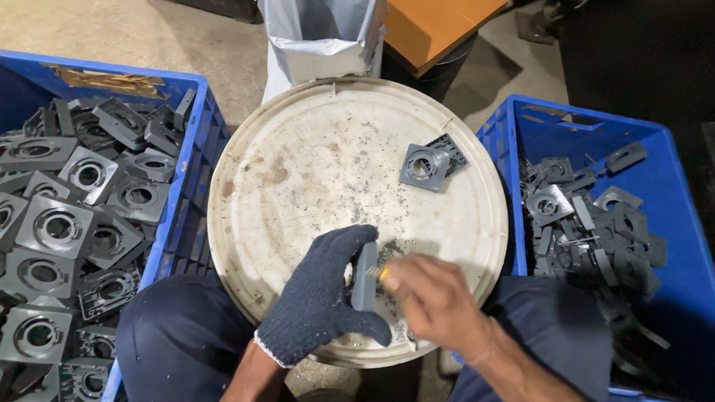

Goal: The person trims excess material from grey plastic components using a utility knife while working over a white bucket. They scrape the edges and inner circles of the parts by hand and then place the items into a blue bin.

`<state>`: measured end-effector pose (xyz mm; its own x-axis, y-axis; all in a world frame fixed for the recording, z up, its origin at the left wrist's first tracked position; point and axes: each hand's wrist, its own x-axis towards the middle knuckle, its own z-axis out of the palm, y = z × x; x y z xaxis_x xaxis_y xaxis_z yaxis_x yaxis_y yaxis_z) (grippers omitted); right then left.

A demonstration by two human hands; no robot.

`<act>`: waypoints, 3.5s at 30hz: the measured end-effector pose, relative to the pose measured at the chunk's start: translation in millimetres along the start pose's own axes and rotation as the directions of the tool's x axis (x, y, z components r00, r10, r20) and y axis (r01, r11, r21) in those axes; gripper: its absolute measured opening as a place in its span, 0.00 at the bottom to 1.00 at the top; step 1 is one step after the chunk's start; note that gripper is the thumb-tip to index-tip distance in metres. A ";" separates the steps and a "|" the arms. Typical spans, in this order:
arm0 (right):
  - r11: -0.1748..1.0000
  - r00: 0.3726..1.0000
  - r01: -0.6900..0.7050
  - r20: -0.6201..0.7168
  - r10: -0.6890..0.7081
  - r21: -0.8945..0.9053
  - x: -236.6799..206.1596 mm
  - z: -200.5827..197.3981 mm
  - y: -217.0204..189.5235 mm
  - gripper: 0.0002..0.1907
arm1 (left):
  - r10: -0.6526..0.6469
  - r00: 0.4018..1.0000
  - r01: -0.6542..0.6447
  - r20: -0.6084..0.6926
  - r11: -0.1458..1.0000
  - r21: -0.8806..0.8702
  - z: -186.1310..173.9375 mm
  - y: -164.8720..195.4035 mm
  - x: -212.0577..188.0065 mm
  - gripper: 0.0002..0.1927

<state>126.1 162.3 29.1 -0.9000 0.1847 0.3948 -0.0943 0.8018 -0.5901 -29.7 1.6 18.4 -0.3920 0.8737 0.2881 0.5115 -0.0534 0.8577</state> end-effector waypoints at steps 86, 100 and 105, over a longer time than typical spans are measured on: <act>0.984 0.983 -0.170 0.084 0.165 0.054 25.3 -17.1 0.2 0.14 | -0.394 0.916 0.393 0.074 0.844 -0.365 14.4 5.6 8.5 0.52; 0.989 0.984 -0.134 0.132 0.124 0.068 21.5 -8.2 4.5 0.09 | -0.324 0.942 0.334 0.088 0.880 -0.337 -1.6 8.3 12.5 0.61; 0.985 0.987 0.160 0.022 -0.162 0.069 4.8 -2.5 -14.8 0.08 | -0.231 0.973 0.226 -0.016 0.961 -0.161 -11.7 4.5 14.2 0.63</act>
<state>124.2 152.8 41.4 -0.8821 0.0398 0.4694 -0.2661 0.7801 -0.5663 -41.9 8.2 31.4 -0.5120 0.8544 0.0890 0.2801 0.0682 0.9575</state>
